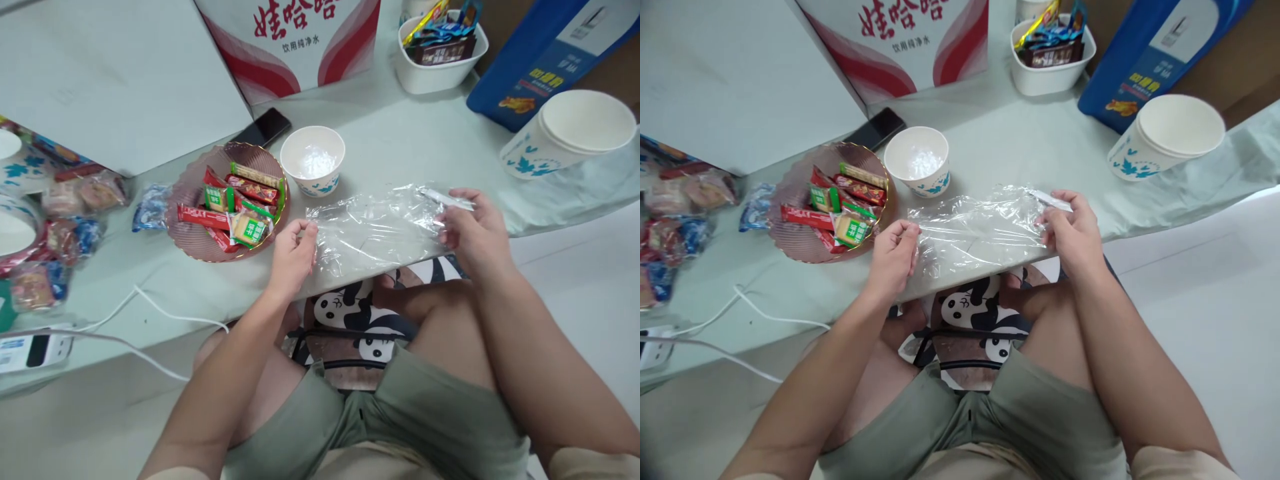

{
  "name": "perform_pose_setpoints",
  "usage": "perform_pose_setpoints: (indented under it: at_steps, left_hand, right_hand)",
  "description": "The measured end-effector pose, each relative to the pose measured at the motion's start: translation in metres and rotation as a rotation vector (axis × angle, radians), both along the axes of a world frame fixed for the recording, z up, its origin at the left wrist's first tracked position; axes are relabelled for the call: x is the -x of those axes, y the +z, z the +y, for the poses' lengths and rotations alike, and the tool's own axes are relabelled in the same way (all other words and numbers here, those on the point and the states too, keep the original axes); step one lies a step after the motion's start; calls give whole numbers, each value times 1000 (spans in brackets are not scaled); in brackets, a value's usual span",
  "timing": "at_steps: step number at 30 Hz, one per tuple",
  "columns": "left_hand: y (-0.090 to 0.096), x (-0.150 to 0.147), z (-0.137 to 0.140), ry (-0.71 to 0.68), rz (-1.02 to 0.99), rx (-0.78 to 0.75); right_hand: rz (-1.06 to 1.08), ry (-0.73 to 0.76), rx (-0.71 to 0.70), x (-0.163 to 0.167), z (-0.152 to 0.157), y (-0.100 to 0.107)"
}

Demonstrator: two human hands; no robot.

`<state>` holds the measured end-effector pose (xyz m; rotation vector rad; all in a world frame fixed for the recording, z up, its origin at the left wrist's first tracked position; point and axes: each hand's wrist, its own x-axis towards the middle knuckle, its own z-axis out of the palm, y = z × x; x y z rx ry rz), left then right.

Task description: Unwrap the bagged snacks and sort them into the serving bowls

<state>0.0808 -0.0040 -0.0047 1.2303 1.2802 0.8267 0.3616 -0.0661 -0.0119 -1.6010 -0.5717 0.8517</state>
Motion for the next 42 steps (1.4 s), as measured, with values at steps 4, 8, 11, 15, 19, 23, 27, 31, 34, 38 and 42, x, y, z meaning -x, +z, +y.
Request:
perform_pose_setpoints:
  at_steps: [4, 8, 11, 15, 19, 23, 27, 31, 34, 38, 42]
  left_hand:
    - [-2, -2, 2, 36, 37, -24]
    - [3, -2, -3, 49, -80, 6]
    - [6, 1, -7, -10, -126, 47]
    - [3, 4, -9, -106, -2, 32]
    - [1, 0, -8, -17, -57, -15]
    - [1, -7, -5, 25, -67, 51]
    - [2, -8, 0, 38, -4, 7]
    - [3, -8, 3, 72, -1, 54]
    - [3, -8, 4, 62, 40, 64]
    - [2, -7, 4, 5, 171, 57]
    - [1, -5, 5, -54, 353, -41]
  right_hand:
    - [-71, 67, -32, -8, -6, -7]
    - [-168, 84, -81, -13, -8, -15]
    - [-180, 43, -53, -11, -5, -14]
    - [-160, 8, 38, -4, 0, -6]
    - [-153, 8, 46, 0, 1, -5]
    - [-202, 76, 3, -1, -1, -10]
    - [-294, 107, -92, -2, -7, -11]
    - [-274, 97, -128, -1, -9, -7]
    - [-260, 64, -107, -3, -8, -7]
    - [-283, -27, 9, -8, -5, -7]
    - [-353, -44, 115, -7, -7, -3]
